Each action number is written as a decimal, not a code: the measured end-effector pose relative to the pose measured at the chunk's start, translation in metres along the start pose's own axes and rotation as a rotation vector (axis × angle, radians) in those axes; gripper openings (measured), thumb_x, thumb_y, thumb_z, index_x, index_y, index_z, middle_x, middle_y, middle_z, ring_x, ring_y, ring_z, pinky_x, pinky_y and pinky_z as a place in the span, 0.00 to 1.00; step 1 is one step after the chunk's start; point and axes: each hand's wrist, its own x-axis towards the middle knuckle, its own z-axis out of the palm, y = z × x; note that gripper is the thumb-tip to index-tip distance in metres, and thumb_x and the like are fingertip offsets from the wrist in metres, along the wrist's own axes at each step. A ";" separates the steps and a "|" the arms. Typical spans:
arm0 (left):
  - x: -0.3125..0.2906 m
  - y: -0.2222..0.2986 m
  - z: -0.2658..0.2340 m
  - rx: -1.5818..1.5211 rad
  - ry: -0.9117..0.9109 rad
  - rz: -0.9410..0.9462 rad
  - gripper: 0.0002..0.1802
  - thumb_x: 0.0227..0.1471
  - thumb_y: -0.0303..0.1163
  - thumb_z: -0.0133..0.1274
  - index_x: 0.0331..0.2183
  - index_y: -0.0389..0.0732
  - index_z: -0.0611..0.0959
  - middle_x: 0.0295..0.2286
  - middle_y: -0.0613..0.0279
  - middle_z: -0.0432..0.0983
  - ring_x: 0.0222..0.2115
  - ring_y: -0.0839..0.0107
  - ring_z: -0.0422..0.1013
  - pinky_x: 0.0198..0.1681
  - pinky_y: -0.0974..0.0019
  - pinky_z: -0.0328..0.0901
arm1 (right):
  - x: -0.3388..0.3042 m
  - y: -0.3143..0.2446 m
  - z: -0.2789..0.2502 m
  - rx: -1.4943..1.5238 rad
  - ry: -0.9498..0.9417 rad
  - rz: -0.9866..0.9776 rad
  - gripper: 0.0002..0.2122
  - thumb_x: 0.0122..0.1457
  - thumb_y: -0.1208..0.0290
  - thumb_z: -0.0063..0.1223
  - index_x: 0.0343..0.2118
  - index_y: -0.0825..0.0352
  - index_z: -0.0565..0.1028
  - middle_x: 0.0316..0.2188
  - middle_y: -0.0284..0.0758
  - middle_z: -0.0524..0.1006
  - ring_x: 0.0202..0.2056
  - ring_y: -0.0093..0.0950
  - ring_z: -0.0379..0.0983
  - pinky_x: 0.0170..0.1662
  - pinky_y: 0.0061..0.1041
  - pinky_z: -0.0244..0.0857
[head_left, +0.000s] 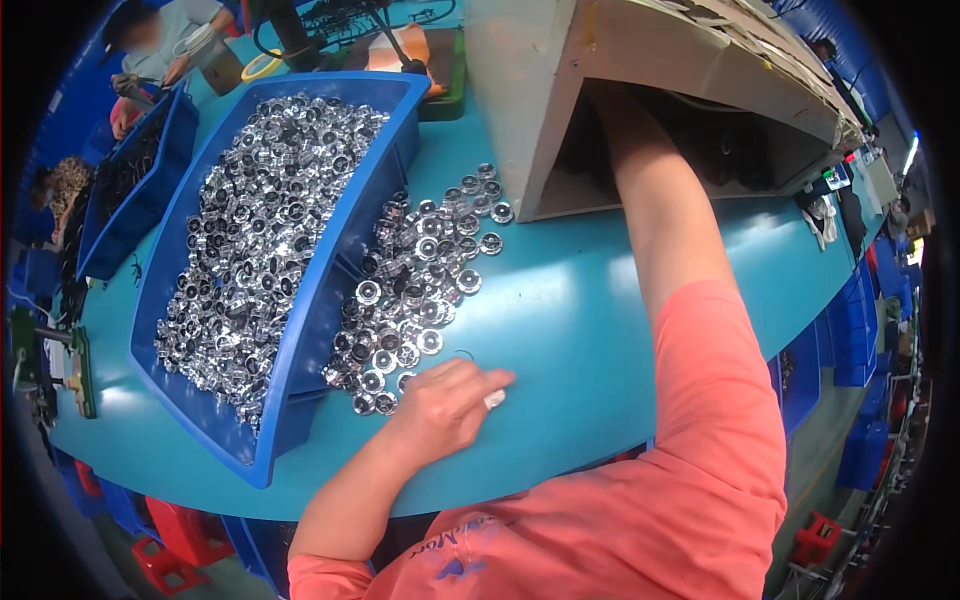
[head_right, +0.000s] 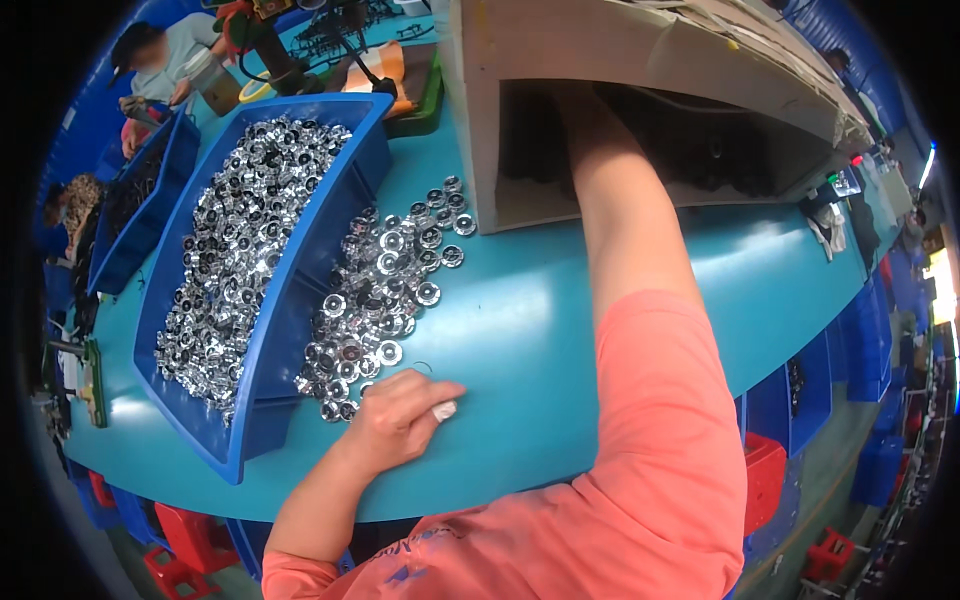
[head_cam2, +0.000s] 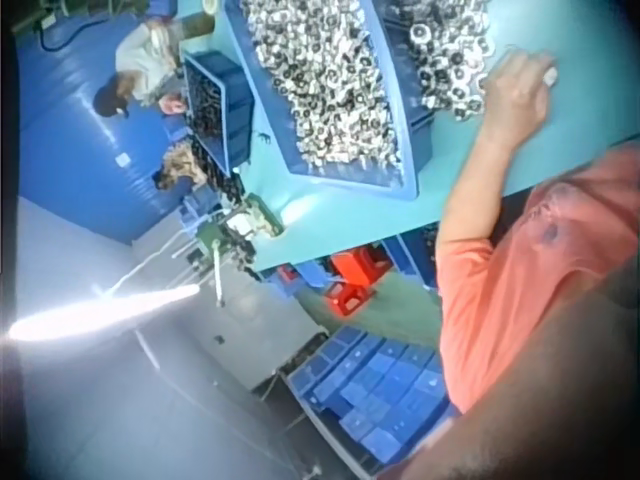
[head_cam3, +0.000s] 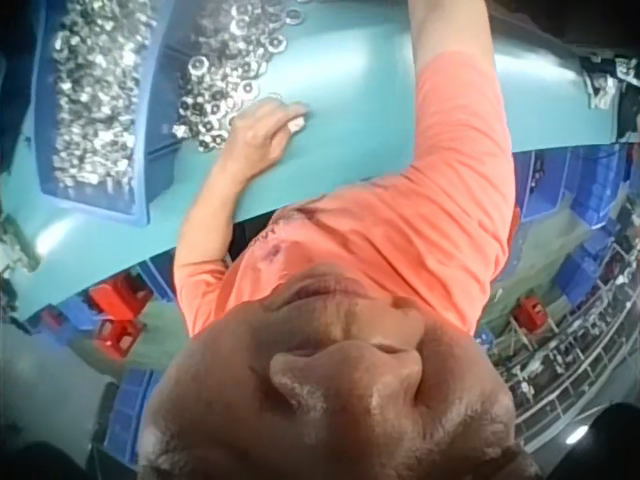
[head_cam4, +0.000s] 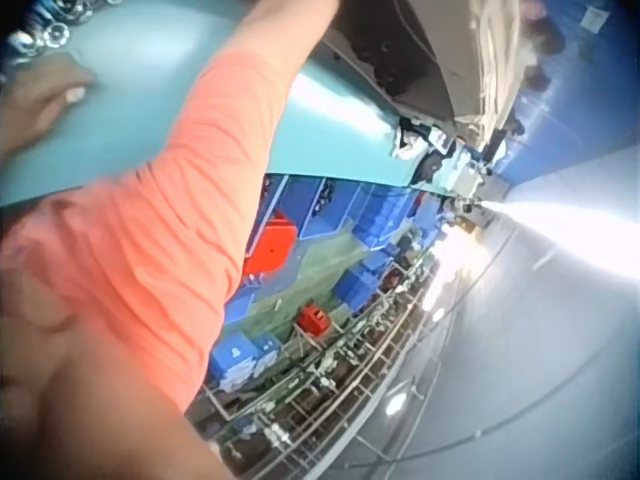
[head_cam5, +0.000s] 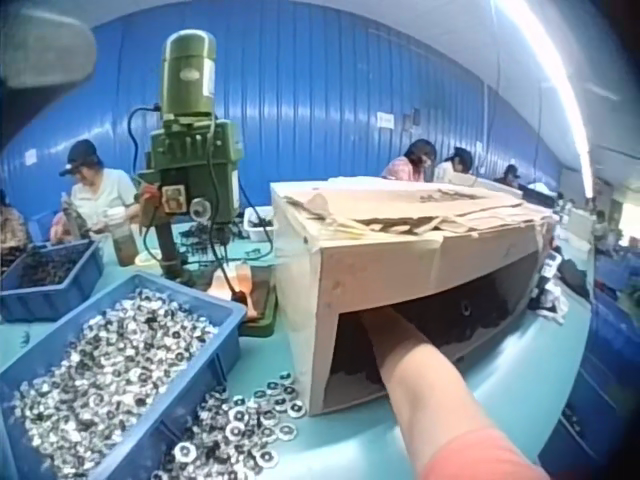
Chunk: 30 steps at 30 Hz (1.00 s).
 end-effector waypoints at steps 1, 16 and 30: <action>0.001 0.001 -0.001 0.011 -0.004 0.003 0.13 0.43 0.20 0.61 0.35 0.41 0.85 0.21 0.61 0.72 0.23 0.63 0.72 0.27 0.62 0.67 | -0.001 -0.004 0.001 -0.001 0.005 -0.016 0.14 0.53 0.62 0.58 0.35 0.70 0.79 0.42 0.47 0.77 0.43 0.44 0.75 0.49 0.37 0.70; -0.008 0.006 -0.003 0.090 0.021 0.087 0.14 0.44 0.21 0.60 0.36 0.44 0.84 0.21 0.61 0.72 0.23 0.62 0.72 0.26 0.61 0.67 | -0.048 -0.056 -0.043 0.168 0.166 -0.265 0.16 0.50 0.61 0.61 0.35 0.70 0.79 0.42 0.46 0.76 0.41 0.42 0.76 0.48 0.37 0.70; -0.014 0.017 0.014 0.194 0.127 0.031 0.11 0.48 0.22 0.59 0.37 0.41 0.85 0.28 0.55 0.79 0.29 0.58 0.76 0.33 0.61 0.70 | -0.233 -0.135 -0.180 0.870 -0.275 0.119 0.12 0.51 0.75 0.63 0.40 0.63 0.78 0.41 0.34 0.73 0.41 0.30 0.73 0.39 0.25 0.70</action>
